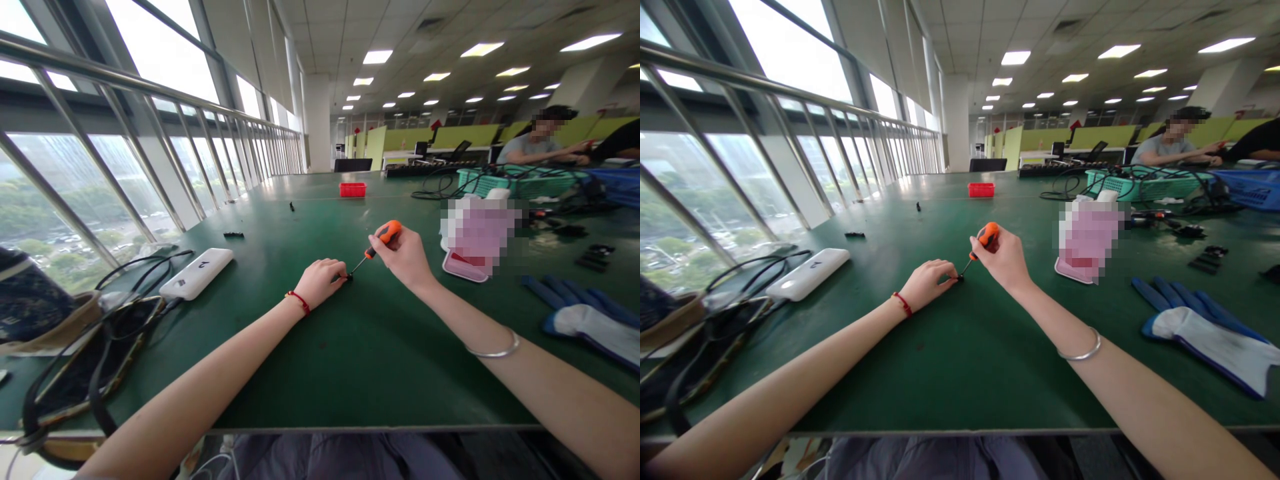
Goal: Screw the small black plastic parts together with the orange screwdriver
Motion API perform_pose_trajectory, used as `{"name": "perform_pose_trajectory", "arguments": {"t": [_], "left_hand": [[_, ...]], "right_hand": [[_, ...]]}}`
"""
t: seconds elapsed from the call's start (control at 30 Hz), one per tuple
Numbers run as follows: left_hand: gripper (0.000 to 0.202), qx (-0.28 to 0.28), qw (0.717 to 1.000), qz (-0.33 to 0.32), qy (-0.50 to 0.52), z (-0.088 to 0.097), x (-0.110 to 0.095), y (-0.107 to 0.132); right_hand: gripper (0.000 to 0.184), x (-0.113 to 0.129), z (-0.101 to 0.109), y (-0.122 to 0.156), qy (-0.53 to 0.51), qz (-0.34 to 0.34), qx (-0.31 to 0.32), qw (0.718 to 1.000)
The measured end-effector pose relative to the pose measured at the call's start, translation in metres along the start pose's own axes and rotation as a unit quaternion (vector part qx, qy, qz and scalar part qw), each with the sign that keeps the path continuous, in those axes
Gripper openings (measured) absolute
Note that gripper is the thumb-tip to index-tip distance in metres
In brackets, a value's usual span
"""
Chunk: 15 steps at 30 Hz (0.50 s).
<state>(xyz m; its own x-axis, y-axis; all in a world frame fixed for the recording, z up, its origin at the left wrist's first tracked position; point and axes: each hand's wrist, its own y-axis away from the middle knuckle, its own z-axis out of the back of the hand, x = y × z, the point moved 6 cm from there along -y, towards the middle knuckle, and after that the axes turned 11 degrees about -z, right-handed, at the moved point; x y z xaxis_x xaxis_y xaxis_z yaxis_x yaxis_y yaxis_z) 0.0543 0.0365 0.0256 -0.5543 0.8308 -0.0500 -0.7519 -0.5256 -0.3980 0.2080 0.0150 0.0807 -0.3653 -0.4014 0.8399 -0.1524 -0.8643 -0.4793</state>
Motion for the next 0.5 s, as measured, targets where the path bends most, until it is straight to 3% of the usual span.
{"name": "perform_pose_trajectory", "arguments": {"t": [0.27, 0.4, 0.5], "left_hand": [[0.006, -0.01, 1.0, 0.018, 0.024, 0.0, 0.002, 0.001], [0.005, -0.023, 0.996, 0.059, 0.055, 0.0, 0.007, 0.003], [0.015, -0.041, 0.993, 0.076, 0.083, 0.001, 0.009, 0.005]], "right_hand": [[0.021, -0.001, -0.002, -0.008, 0.037, 0.007, -0.018, 0.999], [0.029, 0.01, -0.005, -0.023, 0.084, 0.015, -0.033, 0.996], [0.031, 0.021, -0.01, -0.034, 0.097, 0.036, -0.047, 0.993]]}}
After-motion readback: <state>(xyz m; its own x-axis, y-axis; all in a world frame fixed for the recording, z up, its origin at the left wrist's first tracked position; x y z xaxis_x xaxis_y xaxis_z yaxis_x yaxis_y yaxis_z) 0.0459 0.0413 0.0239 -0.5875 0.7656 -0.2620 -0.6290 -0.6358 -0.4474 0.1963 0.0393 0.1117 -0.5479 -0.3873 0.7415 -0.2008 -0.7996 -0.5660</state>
